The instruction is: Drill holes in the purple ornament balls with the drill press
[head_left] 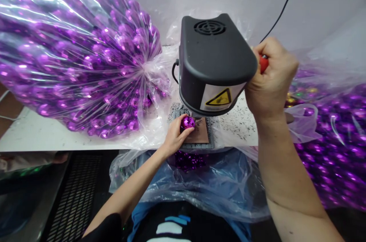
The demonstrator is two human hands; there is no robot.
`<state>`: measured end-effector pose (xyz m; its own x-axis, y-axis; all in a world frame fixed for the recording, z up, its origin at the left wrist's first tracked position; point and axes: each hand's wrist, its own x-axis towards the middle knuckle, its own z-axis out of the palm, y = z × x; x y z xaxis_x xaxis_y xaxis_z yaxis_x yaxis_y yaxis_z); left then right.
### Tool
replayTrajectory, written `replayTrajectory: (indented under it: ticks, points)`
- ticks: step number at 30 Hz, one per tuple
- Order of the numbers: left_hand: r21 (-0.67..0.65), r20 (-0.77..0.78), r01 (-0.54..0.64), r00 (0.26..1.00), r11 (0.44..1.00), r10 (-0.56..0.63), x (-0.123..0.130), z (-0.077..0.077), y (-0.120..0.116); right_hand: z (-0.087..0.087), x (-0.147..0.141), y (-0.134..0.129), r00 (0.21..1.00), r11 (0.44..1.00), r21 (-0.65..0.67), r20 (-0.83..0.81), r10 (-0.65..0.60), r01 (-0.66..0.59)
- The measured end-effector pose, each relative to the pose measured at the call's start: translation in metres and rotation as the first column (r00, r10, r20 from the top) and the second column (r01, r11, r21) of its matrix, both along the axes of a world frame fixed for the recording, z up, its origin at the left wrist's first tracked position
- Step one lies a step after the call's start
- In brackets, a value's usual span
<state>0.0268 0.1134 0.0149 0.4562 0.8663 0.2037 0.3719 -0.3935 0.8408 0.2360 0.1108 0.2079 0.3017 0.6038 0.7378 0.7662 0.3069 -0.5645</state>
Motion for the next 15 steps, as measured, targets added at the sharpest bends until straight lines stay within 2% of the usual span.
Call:
replayTrajectory:
  ticks: [4, 8, 11, 15]
  points:
    - [0.207, -0.104, 0.018, 0.995, 0.978, 0.004, 0.005, -0.004, 0.002, -0.002, 0.002, 0.0, 1.0, 1.0, 0.002, -0.002, -0.001, 0.001]
    - [0.305, -0.182, 0.058, 0.983, 0.951, -0.001, 0.009, -0.005, -0.001, -0.001, 0.002, 0.0, 1.0, 1.0, 0.004, 0.008, 0.014, -0.014]
    - [0.292, -0.193, 0.06, 0.981, 0.954, -0.003, 0.013, -0.003, -0.005, 0.0, 0.001, -0.001, 1.0, 1.0, 0.001, 0.025, 0.009, -0.009]
    - [0.183, -0.119, -0.014, 0.992, 0.983, 0.036, 0.022, 0.001, -0.009, 0.0, -0.001, -0.001, 1.0, 1.0, -0.006, 0.022, -0.019, 0.019]
